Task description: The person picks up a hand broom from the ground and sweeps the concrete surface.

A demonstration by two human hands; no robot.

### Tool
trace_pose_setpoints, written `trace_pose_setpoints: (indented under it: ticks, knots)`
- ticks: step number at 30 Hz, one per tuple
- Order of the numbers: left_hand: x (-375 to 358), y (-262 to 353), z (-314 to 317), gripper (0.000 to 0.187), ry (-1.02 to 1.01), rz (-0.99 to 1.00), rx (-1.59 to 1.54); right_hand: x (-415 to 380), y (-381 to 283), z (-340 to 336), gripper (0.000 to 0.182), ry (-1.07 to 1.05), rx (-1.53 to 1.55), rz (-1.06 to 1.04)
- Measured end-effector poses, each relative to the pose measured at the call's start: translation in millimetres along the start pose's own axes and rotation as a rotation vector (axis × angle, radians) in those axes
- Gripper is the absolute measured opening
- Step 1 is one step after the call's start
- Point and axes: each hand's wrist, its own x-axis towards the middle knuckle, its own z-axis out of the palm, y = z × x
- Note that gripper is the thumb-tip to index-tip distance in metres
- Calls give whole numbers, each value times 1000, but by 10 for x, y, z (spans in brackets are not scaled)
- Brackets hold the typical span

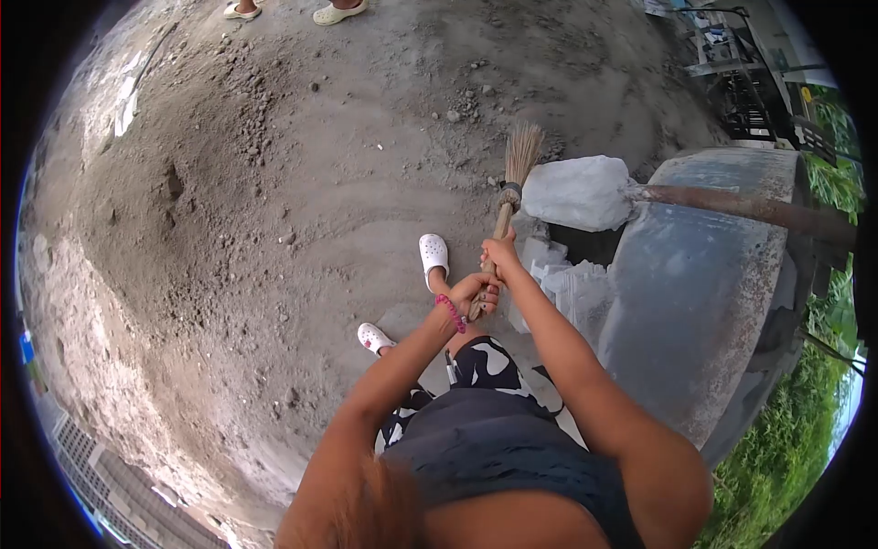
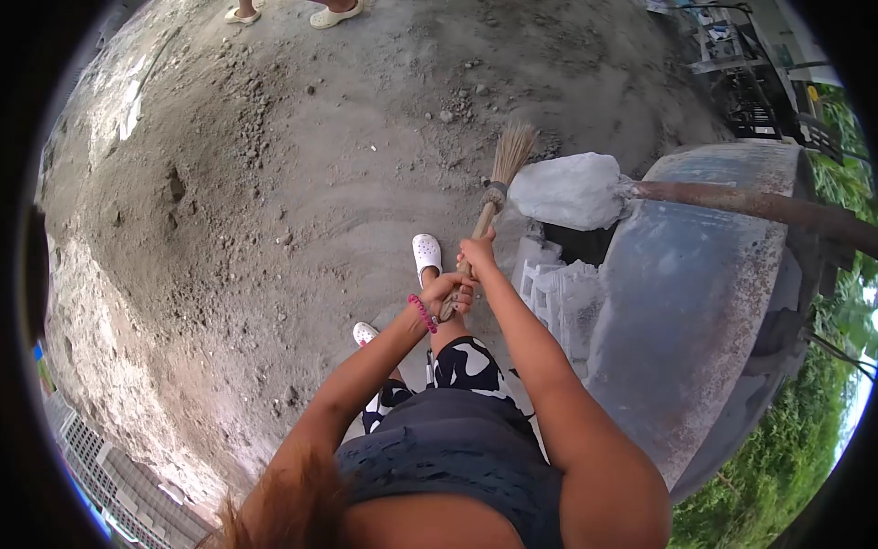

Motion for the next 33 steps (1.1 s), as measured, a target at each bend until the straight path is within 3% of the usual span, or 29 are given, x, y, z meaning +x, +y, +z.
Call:
trace_pose_setpoints:
  ticks: [1, 3, 6, 8, 11, 14, 18, 20, 23, 25, 28, 29, 33]
  knots:
    - [62, 30, -9, 9, 0, -31, -30, 114, 26, -29, 77, 63, 22, 33]
    - [73, -90, -130, 9, 129, 98, -141, 223, 216, 34, 77, -104, 2, 184]
    - [-369, -393, -329, 11, 308, 328, -287, 74, 693, 643, 74, -438, -226, 232]
    - [-586, -557, -441, 16, 461, 435, -312, -213, 742, 969, 73, -596, -292, 392]
    - [-473, -568, -356, 20, 482, 661, -345, -388, 524, 1160, 73, -861, -486, 245]
    - [-344, -418, 159, 23, 613, 781, -496, -466, 181, 1163, 73, -1127, -578, 196]
    - [-14, -470, 113, 17, 324, 698, -279, -404, -211, 684, 73, -881, -374, 108]
    - [64, -313, 327, 12, 405, 511, -106, -167, -310, 409, 73, -651, -209, 23]
    - [265, 180, 500, 8, 364, 290, 140, 298, -576, 22, 78, -356, 82, 45]
    - [401, 587, 576, 10, 432, 211, 392, 583, -741, -56, 70, -100, 161, -2]
    - [461, 983, 540, 9, 413, 123, 508, 889, -809, 56, 63, -4, 252, 48]
    - [422, 983, 474, 9, 399, 176, 366, 927, -774, 167, 59, -15, 189, 51]
    - [47, 710, 5, 11, 351, 438, -136, 822, -364, 974, 62, -356, -345, 106]
